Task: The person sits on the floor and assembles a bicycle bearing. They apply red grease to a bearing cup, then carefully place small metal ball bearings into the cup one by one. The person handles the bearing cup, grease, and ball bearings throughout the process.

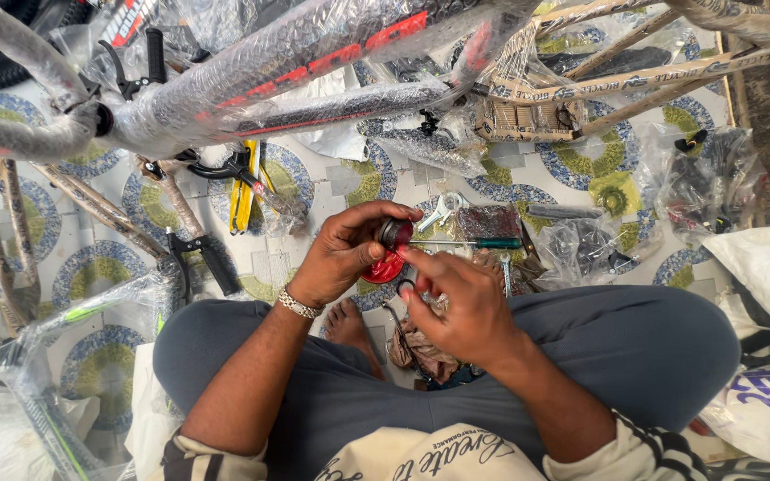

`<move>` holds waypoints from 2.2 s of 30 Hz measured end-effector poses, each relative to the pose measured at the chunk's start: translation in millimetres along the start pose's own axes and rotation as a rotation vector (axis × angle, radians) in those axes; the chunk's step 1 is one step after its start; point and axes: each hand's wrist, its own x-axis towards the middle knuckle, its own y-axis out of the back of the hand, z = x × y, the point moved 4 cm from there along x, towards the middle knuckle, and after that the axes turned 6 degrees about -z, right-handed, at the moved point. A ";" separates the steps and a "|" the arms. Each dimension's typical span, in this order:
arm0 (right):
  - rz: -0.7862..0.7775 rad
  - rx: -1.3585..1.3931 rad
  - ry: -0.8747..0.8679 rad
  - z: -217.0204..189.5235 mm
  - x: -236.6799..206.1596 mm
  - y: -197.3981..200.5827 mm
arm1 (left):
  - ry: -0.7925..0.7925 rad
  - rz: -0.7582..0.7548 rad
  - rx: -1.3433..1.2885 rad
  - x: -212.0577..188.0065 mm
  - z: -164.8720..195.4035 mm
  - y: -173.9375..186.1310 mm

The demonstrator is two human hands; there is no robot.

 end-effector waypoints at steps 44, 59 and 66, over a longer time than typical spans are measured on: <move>-0.029 1.055 -0.158 13.2 -10.9 15.1 | -0.026 0.078 -0.207 5.7 -0.3 -7.1; -0.031 -0.555 -0.080 -9.0 -5.9 -2.7 | -0.087 0.109 -0.062 4.2 1.9 -13.7; -0.179 0.838 -0.146 -3.6 -36.1 1.1 | -0.143 0.175 -0.139 2.7 15.2 -2.7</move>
